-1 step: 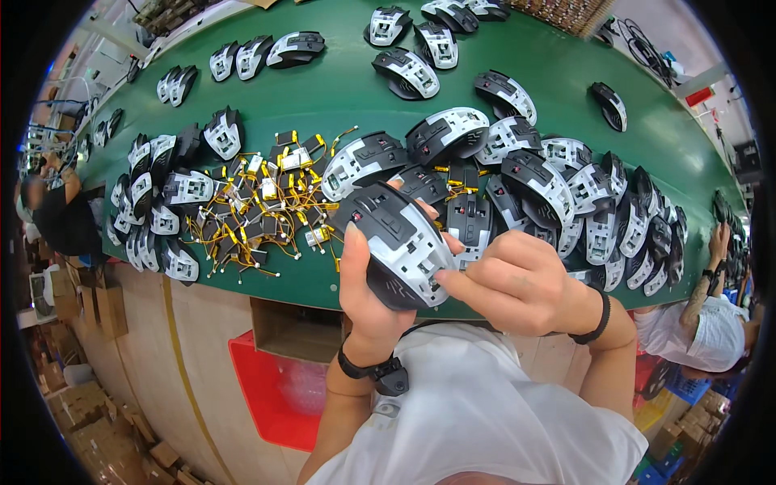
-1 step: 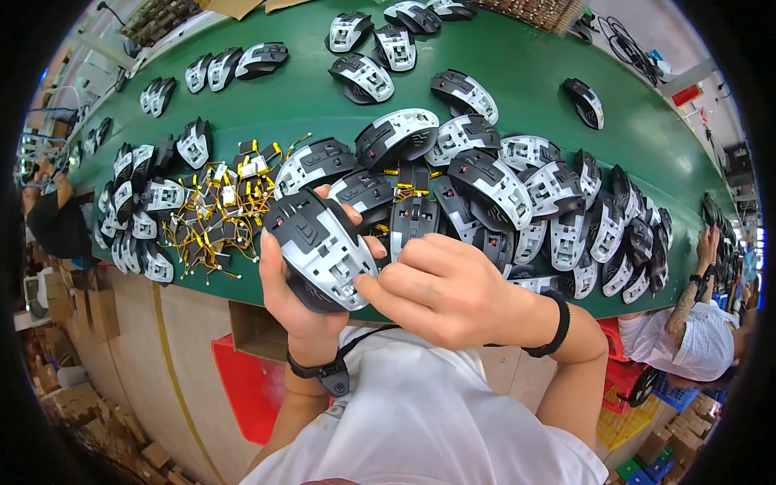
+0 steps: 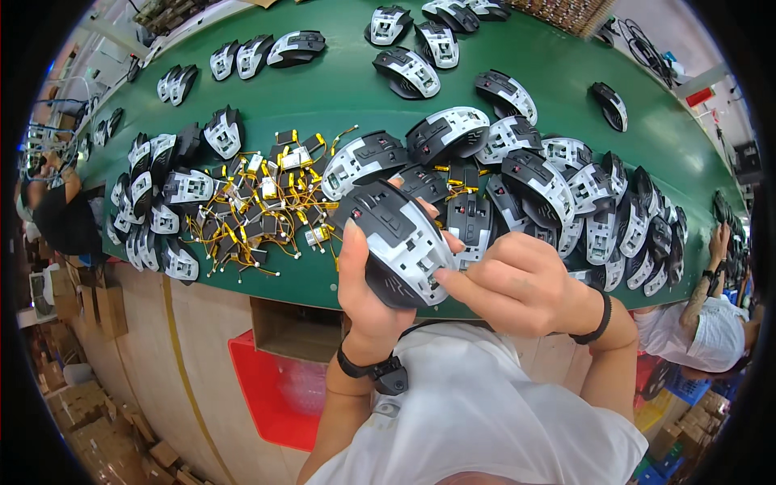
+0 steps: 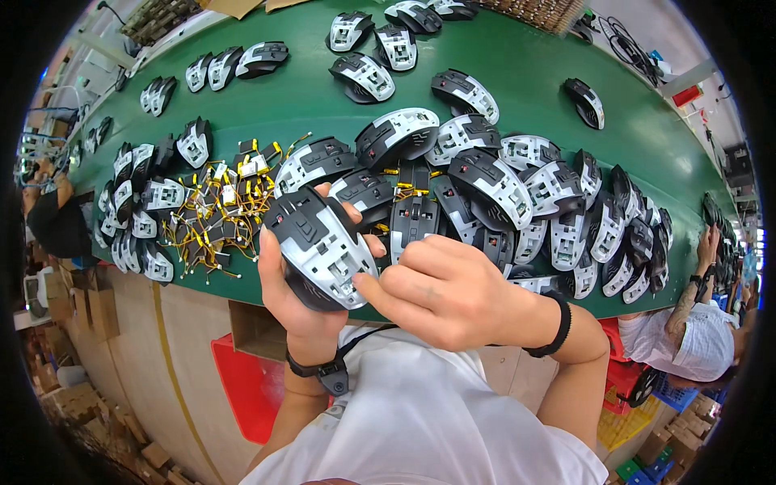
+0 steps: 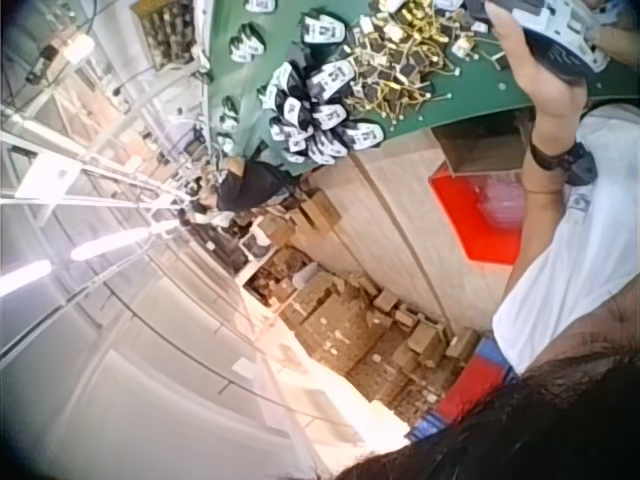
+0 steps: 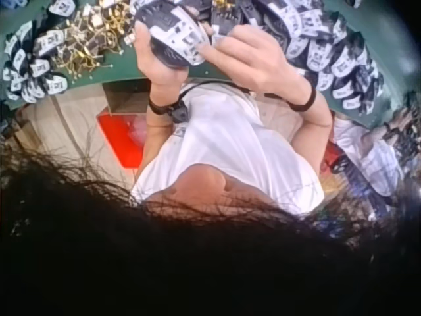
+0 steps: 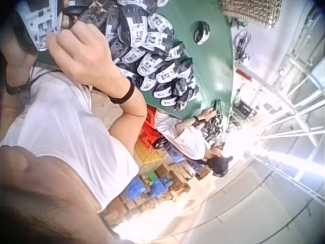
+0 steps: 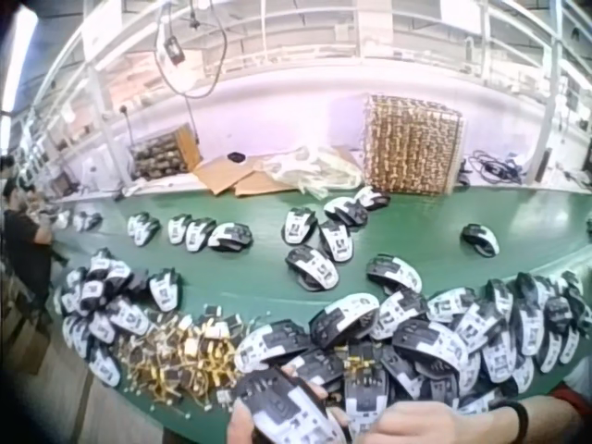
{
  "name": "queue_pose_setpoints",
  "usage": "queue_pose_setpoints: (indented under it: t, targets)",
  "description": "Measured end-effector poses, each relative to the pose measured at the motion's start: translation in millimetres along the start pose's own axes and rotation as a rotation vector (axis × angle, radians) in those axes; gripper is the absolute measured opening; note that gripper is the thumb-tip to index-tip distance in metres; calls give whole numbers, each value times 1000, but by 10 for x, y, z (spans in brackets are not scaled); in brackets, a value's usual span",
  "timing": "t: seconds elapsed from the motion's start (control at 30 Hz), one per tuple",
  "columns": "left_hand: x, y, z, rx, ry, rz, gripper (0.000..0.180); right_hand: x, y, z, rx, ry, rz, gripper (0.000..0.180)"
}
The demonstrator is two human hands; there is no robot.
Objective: The person assembles computer mice on a factory assembly line. They pick up a mouse casing, insert a yellow ribbon cable into the internal connector, and place the finished unit on the table. This process is repeated for multiple units throughout the clip.
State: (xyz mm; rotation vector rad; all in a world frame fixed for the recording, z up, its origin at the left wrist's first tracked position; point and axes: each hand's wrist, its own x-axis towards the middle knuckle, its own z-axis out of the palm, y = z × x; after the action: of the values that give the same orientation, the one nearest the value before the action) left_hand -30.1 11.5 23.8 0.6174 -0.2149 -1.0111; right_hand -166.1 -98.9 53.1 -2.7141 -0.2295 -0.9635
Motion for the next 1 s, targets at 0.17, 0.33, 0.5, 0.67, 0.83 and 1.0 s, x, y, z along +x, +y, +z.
queue_pose_setpoints:
  t: [0.17, 0.33, 0.5, 0.67, 0.83, 1.0]
  targets:
    - [-18, -32, 40, -32, 18, -62, 69, -17, -88, -21, -86, -50, -6, 21]
    - [-38, -33, 120, 133, -5, 41, 69, 40, -115, -49, -65, -102, 1, 15]
    - [53, -50, 25, 106, -137, 115, 72, -115, -133, 97, -73, 55, 113, 17]
    - [115, -33, -28, 51, -236, 209, 78, -213, -321, 213, 781, 289, 838, 33]
    - [97, -2, -18, 176, -201, 152, 93, -119, -264, 314, 1361, 90, 1112, 18]
    - [53, 28, -15, 81, -203, 105, 103, -114, -276, 273, 1427, 18, 1144, 19]
